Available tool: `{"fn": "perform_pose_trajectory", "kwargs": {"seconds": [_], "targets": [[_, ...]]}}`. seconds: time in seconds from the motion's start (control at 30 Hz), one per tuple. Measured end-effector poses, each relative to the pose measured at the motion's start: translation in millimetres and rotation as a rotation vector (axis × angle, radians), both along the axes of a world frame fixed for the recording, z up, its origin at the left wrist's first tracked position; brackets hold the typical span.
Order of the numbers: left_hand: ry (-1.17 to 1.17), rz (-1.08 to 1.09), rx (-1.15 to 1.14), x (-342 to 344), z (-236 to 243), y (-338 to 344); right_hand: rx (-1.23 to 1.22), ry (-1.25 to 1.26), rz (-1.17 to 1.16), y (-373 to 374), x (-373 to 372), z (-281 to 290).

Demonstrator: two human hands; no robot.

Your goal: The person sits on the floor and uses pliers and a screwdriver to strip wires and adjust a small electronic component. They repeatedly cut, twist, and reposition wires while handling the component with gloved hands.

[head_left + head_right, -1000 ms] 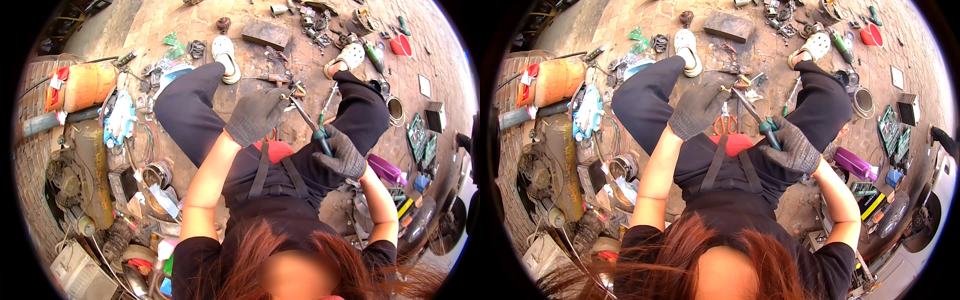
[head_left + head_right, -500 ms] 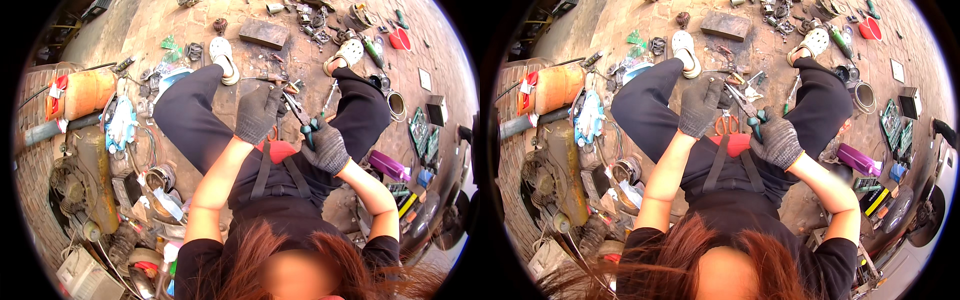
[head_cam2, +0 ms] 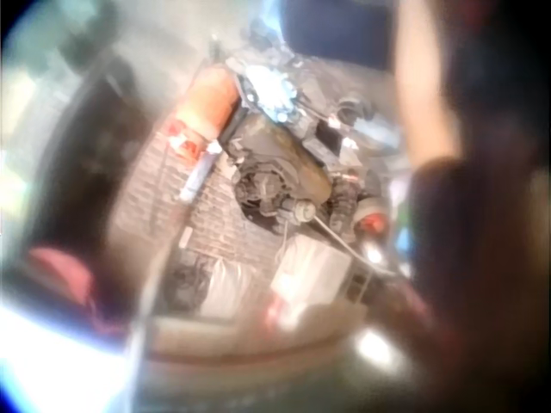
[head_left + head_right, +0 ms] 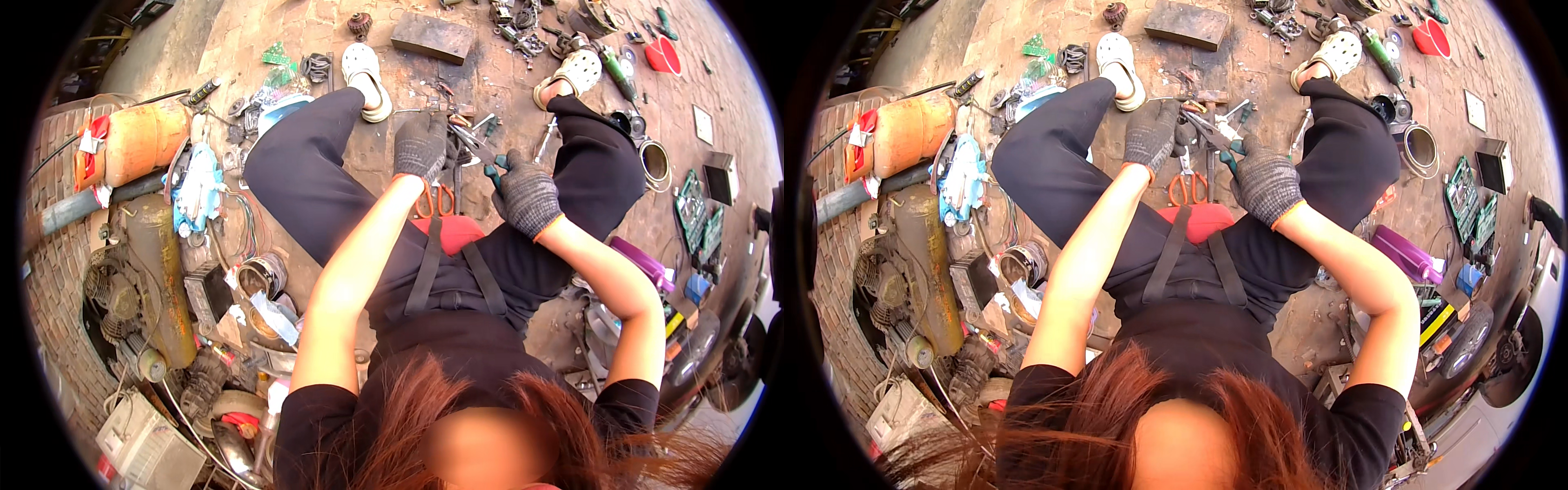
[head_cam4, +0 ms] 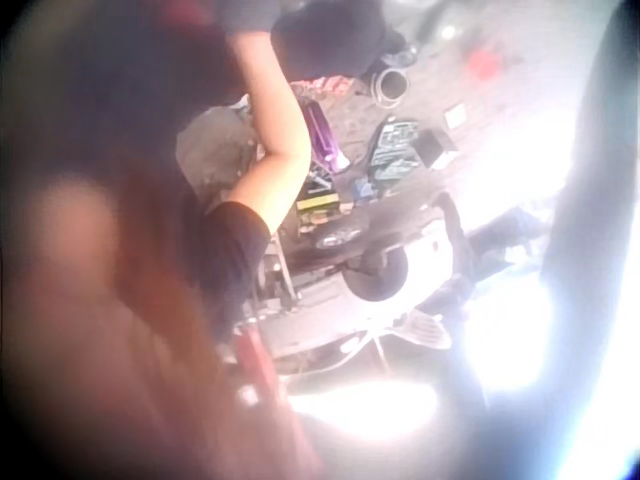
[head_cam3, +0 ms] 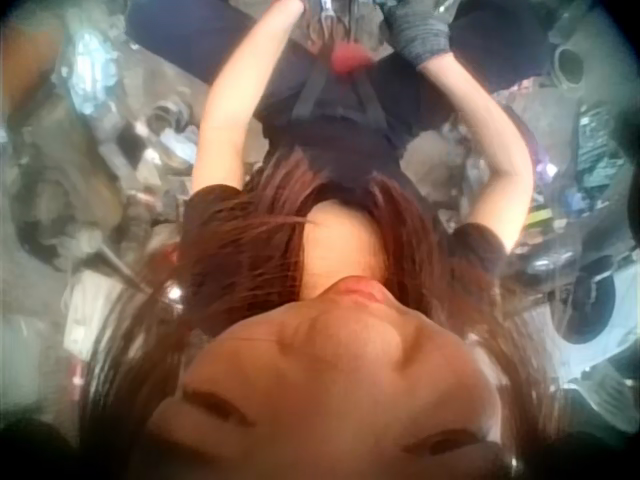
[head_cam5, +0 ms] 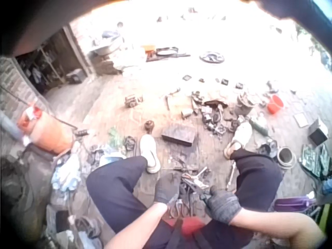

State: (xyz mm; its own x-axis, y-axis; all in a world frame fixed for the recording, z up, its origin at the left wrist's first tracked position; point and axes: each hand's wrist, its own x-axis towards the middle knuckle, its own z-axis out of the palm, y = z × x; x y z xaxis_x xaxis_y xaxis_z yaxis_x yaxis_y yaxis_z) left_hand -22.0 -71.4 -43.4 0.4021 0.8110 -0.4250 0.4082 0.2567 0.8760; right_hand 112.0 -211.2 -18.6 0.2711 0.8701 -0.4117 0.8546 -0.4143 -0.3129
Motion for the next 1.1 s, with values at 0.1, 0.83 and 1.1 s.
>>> {"fn": "perform_pose_trajectory", "kwargs": {"seconds": [0.1,0.83,1.1], "targets": [[0.089,0.023,-0.14,4,-12,7,0.088,-0.01,0.067,6,6,-18],[-0.017,-0.313,0.641,20,35,-5,-0.103,1.411,-0.508,-28,7,65],[0.135,-0.314,0.64,18,22,-6,0.136,1.106,-0.317,-21,-22,53]]}}
